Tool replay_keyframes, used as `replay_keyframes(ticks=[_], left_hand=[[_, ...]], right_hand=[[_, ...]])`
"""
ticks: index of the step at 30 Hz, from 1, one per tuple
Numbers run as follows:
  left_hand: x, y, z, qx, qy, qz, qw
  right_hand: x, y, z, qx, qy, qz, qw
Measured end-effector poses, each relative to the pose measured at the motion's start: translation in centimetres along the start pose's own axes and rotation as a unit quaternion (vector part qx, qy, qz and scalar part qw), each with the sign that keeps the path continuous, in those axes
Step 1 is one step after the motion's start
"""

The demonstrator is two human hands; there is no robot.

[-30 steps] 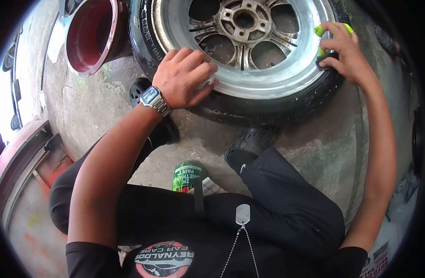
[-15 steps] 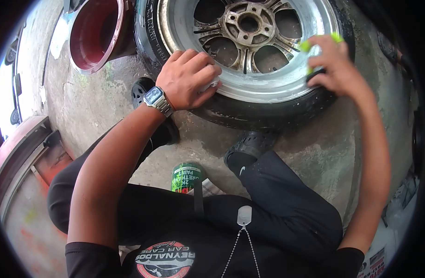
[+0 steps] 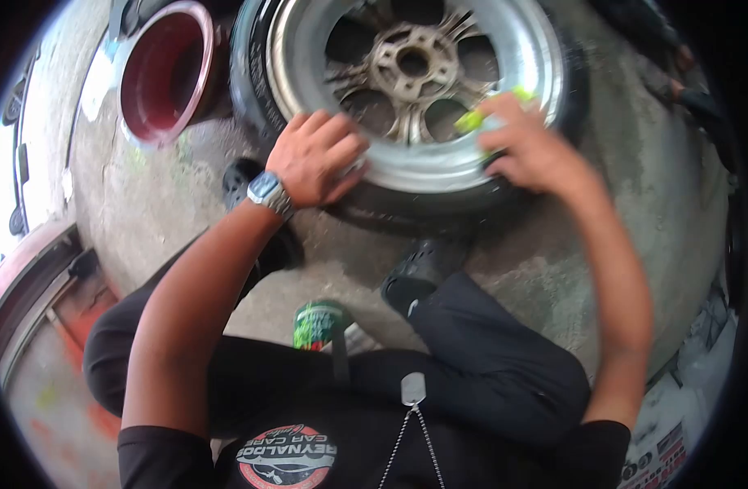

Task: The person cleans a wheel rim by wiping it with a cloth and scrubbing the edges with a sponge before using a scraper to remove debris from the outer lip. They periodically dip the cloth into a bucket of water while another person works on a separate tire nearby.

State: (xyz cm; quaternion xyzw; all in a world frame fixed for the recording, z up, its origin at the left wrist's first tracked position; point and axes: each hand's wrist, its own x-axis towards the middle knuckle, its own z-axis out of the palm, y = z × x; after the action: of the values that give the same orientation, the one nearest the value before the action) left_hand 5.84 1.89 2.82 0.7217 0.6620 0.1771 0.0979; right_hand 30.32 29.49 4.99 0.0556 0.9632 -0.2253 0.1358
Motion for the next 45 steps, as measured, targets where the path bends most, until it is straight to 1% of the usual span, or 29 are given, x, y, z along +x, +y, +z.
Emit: replay_keyframes(ticks=[1,3,5,6,7,8,9,10,11,13,15,16,19,21,23,24,27,28,31,32,33,34,35,37,39,40,41,42,45], left_hand=[[0.0,0.0,-0.1,-0.001,-0.004,-0.002,1.000],[0.2,0.2,-0.2,0.006,-0.005,-0.005,1.000],[-0.1,-0.1,0.2,0.005,0.004,0.006,1.000],[0.1,0.1,-0.1,0.005,-0.003,0.006,1.000],[0.3,0.5,-0.5,0.005,-0.005,-0.003,1.000],[0.4,0.6,-0.7,0.005,-0.007,-0.002,1.000],[0.4,0.7,-0.9,0.001,-0.011,-0.003,1.000],[0.4,0.8,-0.9,-0.001,-0.010,0.000,1.000],[0.4,0.7,-1.0,-0.001,-0.009,0.000,1.000],[0.3,0.7,-1.0,0.001,-0.011,-0.003,1.000],[0.2,0.7,-1.0,-0.002,-0.002,0.001,1.000],[0.1,0.7,-1.1,0.002,-0.005,-0.001,1.000],[0.0,0.8,-1.0,0.006,-0.015,-0.003,1.000],[0.2,0.8,-1.2,0.010,-0.017,-0.006,1.000],[0.0,1.1,-1.3,0.015,-0.017,-0.014,1.000],[0.0,1.0,-1.2,0.015,-0.016,-0.013,1.000],[-0.2,1.0,-0.9,0.020,-0.024,-0.019,0.999],[-0.1,1.0,-0.9,0.014,-0.016,-0.015,1.000],[0.2,1.7,-1.2,0.038,-0.023,-0.029,0.999],[0.6,2.1,-1.1,0.053,-0.051,-0.060,0.996],[1.9,3.3,-0.9,0.047,-0.042,-0.114,0.991],[3.1,3.9,0.9,-0.047,-0.009,-0.150,0.988],[4.2,4.7,2.9,-0.141,0.023,-0.184,0.973],[7.0,9.5,5.3,-0.197,0.017,-0.175,0.965],[9.9,14.1,6.5,-0.133,0.023,-0.130,0.982],[11.1,15.4,7.0,-0.138,0.042,-0.139,0.980],[12.2,16.2,7.5,-0.142,0.061,-0.146,0.977],[12.9,16.3,7.8,-0.147,0.080,-0.153,0.974],[13.4,15.3,8.6,-0.189,0.113,-0.108,0.969]], right_hand=[[0.6,-0.9,-0.2,-0.011,-0.035,-0.025,0.999],[0.3,1.0,-1.9,-0.011,-0.041,0.018,0.999],[-0.3,3.7,-3.9,-0.059,-0.023,0.074,0.995],[-0.9,4.2,-5.0,-0.058,0.000,0.095,0.994],[-1.2,4.3,-3.7,-0.052,0.015,0.098,0.994],[-1.1,3.2,-3.2,-0.032,-0.015,0.078,0.996],[-0.8,2.6,-0.6,0.066,-0.026,0.031,0.997],[-0.4,-0.8,-0.9,0.021,-0.052,-0.012,0.998],[0.4,-1.1,-0.4,-0.006,-0.070,-0.049,0.996],[-0.3,0.6,-1.3,0.016,-0.047,0.000,0.999],[-1.6,2.8,-3.2,-0.050,0.012,0.074,0.996],[-2.2,3.2,-3.5,-0.055,0.035,0.111,0.992],[-2.9,0.6,0.1,-0.040,0.072,0.067,0.994],[-2.4,-1.8,3.6,0.070,0.097,0.026,0.992],[-2.6,-2.0,4.5,0.103,0.166,0.007,0.981],[-2.7,-2.0,4.4,0.111,0.223,0.002,0.968],[-2.1,-3.0,5.1,0.105,0.301,0.073,0.945],[-2.0,-3.3,5.1,0.077,0.318,0.068,0.943],[-1.9,-3.4,5.4,0.063,0.354,0.068,0.931],[-2.0,-3.4,5.6,0.053,0.380,0.072,0.921],[-2.2,-3.6,5.5,0.032,0.400,0.090,0.911],[-2.4,-3.7,5.7,0.008,0.426,0.114,0.898],[-2.3,-3.7,5.9,-0.015,0.450,0.136,0.882],[-1.9,-3.3,6.2,-0.007,0.485,0.187,0.854],[-1.9,-2.6,7.1,0.016,0.513,0.227,0.828],[-1.7,-1.8,7.5,0.035,0.528,0.240,0.814],[-1.4,-1.2,7.8,0.054,0.544,0.253,0.798],[-1.1,-1.0,7.7,0.079,0.587,0.265,0.761],[-1.2,-0.5,8.0,0.105,0.580,0.286,0.755]])
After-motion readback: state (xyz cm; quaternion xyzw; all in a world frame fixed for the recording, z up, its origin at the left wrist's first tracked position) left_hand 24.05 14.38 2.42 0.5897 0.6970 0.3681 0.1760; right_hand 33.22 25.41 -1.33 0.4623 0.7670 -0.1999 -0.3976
